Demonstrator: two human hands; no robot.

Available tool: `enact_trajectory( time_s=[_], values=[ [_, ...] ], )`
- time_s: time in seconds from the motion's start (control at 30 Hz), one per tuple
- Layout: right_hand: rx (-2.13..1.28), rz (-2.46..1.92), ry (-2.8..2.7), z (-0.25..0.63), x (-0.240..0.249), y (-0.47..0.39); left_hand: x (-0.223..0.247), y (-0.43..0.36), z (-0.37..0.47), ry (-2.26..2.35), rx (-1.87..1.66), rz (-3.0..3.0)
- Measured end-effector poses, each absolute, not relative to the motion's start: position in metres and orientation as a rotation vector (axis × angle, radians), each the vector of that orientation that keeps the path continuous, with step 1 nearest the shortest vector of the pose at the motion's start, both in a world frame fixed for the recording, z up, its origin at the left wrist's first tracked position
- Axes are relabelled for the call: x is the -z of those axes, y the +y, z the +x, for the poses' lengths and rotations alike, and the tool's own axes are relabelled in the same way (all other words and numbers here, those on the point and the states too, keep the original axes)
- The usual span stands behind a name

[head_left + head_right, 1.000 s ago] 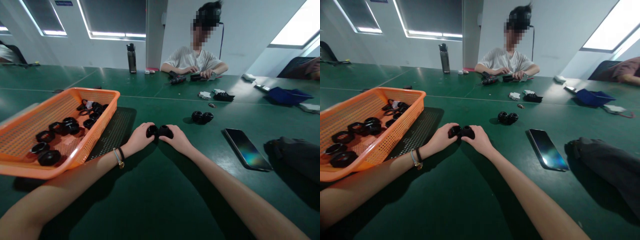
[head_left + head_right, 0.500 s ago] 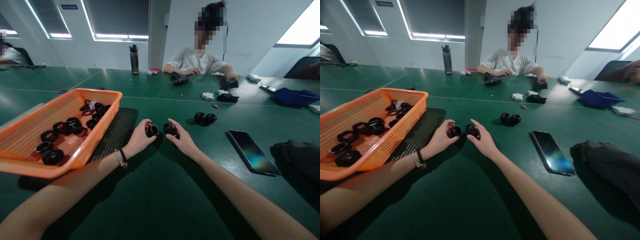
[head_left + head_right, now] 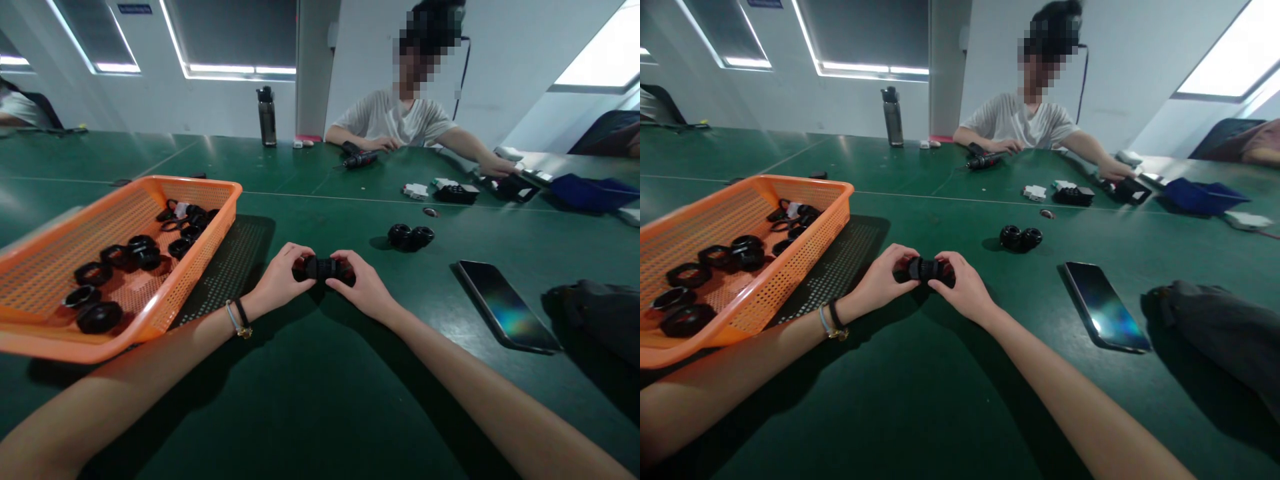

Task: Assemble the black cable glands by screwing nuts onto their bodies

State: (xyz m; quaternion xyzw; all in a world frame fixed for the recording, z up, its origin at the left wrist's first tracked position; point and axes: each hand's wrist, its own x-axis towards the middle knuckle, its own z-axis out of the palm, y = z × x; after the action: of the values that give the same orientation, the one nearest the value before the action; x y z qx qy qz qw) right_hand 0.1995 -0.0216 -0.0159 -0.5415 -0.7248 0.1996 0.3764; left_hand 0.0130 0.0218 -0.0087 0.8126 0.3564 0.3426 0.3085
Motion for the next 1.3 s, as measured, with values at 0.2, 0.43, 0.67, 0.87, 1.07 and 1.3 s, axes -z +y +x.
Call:
enact_trajectory(
  time_s=[0.2,0.43,0.67,0.87,1.07,1.3],
  values=[
    [-0.466,-1.349,-1.890,0.1994,0.0158,-0.0236,0.0057,0.0198,0.0122,0.900,-0.863,2.135],
    [-0.400,-1.292,-1.871,0.1994,0.0161,-0.0256,0.0034,0.0192,0.0119,0.901,-0.814,2.046],
    [-0.421,-1.212,-1.863,0.2002,0.0163,-0.0258,0.0094,0.0210,0.0104,0.889,-0.848,1.924],
    [-0.466,-1.245,-1.838,0.1996,0.0149,-0.0257,0.0076,0.0221,0.0098,0.877,-0.831,1.857],
    [-0.488,-1.244,-1.838,0.1999,0.0130,-0.0276,0.0075,0.0225,0.0099,0.870,-0.808,1.853],
    [-0.467,-1.233,-1.842,0.2002,0.0132,-0.0300,0.0079,0.0226,0.0105,0.830,-0.791,1.823]
  ],
)
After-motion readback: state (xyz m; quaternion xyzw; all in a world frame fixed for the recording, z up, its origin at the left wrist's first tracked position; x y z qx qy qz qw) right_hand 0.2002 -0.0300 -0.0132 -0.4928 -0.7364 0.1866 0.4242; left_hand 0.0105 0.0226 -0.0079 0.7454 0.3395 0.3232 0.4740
